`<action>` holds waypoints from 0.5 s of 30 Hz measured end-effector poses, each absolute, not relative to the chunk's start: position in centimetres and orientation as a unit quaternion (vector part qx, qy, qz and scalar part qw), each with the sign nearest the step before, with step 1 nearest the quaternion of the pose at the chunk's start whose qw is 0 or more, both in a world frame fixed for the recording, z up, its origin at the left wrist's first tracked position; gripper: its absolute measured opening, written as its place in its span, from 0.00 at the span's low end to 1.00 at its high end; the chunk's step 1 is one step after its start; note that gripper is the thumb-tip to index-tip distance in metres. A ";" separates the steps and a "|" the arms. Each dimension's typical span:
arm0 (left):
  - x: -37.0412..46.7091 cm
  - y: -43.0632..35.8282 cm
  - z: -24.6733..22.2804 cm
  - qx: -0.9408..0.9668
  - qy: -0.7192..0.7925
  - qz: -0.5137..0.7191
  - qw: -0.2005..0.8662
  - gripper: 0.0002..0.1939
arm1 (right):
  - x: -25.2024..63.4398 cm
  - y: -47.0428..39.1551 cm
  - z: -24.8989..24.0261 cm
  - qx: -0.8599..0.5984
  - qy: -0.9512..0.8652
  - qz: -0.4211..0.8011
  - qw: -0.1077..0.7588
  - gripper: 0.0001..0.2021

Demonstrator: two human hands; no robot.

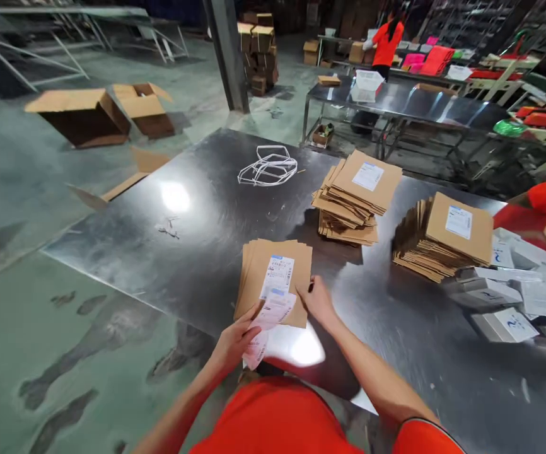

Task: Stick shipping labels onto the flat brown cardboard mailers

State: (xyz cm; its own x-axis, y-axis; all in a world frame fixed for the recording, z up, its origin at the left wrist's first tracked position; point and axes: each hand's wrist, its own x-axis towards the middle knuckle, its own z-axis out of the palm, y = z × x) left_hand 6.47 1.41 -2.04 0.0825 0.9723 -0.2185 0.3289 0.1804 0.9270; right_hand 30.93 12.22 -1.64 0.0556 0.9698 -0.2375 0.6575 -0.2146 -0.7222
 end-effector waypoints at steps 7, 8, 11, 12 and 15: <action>4.2 1.0 -0.5 0.265 0.583 0.395 0.659 0.29 | 33.6 12.9 3.4 -0.612 -0.538 0.376 0.442 0.16; 4.1 0.8 -0.1 0.259 0.580 0.395 0.664 0.29 | 34.9 15.0 5.3 -0.607 -0.531 0.338 0.485 0.17; 4.7 0.2 0.5 0.278 0.586 0.369 0.665 0.32 | 39.6 22.6 11.2 -0.621 -0.480 0.201 0.587 0.17; 5.0 0.1 0.6 0.291 0.594 0.358 0.659 0.33 | 41.1 25.2 13.0 -0.638 -0.464 0.177 0.588 0.17; 5.9 0.1 0.4 0.335 0.614 0.341 0.628 0.35 | 43.9 30.4 16.8 -0.703 -0.468 0.145 0.516 0.20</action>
State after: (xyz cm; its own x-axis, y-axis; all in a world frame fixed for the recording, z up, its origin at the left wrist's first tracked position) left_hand 5.94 0.15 0.42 0.0140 0.8396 -0.5430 -0.0176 0.5431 0.8395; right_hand 43.89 30.39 16.82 0.5206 0.8066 0.2799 0.5080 -0.0291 -0.8609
